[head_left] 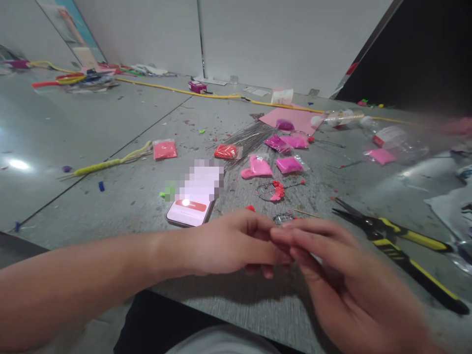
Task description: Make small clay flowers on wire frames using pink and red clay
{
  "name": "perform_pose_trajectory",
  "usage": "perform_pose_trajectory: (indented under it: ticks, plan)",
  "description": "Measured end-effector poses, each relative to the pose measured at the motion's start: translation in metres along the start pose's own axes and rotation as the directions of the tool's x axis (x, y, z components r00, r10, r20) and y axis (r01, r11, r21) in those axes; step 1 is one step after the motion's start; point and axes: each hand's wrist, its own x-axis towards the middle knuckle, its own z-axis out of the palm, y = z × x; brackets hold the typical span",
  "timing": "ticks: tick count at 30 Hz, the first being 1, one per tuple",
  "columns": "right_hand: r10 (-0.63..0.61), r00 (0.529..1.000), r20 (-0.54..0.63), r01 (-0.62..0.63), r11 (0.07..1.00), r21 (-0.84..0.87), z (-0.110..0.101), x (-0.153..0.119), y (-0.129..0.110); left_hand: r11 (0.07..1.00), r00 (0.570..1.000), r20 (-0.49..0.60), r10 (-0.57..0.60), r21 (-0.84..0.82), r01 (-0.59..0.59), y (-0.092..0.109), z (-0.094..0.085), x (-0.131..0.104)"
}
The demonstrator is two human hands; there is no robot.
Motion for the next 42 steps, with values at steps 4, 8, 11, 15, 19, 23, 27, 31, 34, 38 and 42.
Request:
perform_pose_trajectory:
  ticks: [4,8,11,15,19,23,27,31,34,38,42]
  plan:
    - [-0.035,0.999,0.031,0.034,0.999,0.04,0.002,0.005,-0.002,0.987,1.0,0.027,0.0,-0.158,0.004,-0.005,0.0,0.0]
    - [-0.062,0.997,0.046,0.06,0.998,0.035,-0.001,0.002,0.002,0.942,1.0,0.027,0.003,-0.335,0.006,-0.005,0.0,-0.001]
    - [-0.084,0.995,0.05,0.083,0.996,0.027,-0.003,-0.001,0.003,0.91,0.998,0.05,-0.025,-0.413,0.043,-0.005,0.001,-0.001]
    - [-0.092,0.994,0.064,0.09,0.995,0.034,-0.004,-0.001,0.003,0.918,1.0,0.016,0.023,-0.397,-0.015,-0.006,0.002,-0.001]
    - [-0.078,0.992,0.102,0.073,0.996,0.05,-0.007,0.002,0.006,0.939,0.999,-0.003,0.041,-0.341,-0.039,-0.007,0.002,0.0]
    - [0.016,0.992,0.129,-0.027,0.996,0.088,-0.007,0.0,0.01,0.98,0.999,-0.024,0.039,-0.197,-0.043,-0.006,0.0,-0.001]
    - [0.186,0.98,0.071,-0.197,0.956,0.216,-0.002,-0.008,0.009,0.995,0.991,-0.09,0.094,-0.011,-0.095,-0.006,0.002,-0.005]
    - [0.312,0.95,-0.007,-0.292,0.897,0.331,0.003,-0.011,0.006,0.899,0.926,-0.146,0.349,0.33,-0.287,-0.004,0.005,-0.009]
    - [0.309,0.951,-0.013,-0.293,0.912,0.287,0.004,-0.01,0.005,0.734,0.841,-0.115,0.529,0.559,-0.385,-0.001,0.006,-0.011]
    - [0.024,1.0,0.015,-0.025,0.999,0.045,0.001,-0.009,0.007,0.929,0.935,-0.202,0.29,0.293,-0.224,0.001,0.006,-0.01]
    - [-0.204,0.976,0.07,0.211,0.973,-0.098,-0.003,-0.009,0.009,0.984,0.997,-0.08,-0.013,-0.176,-0.002,-0.002,0.004,-0.006]
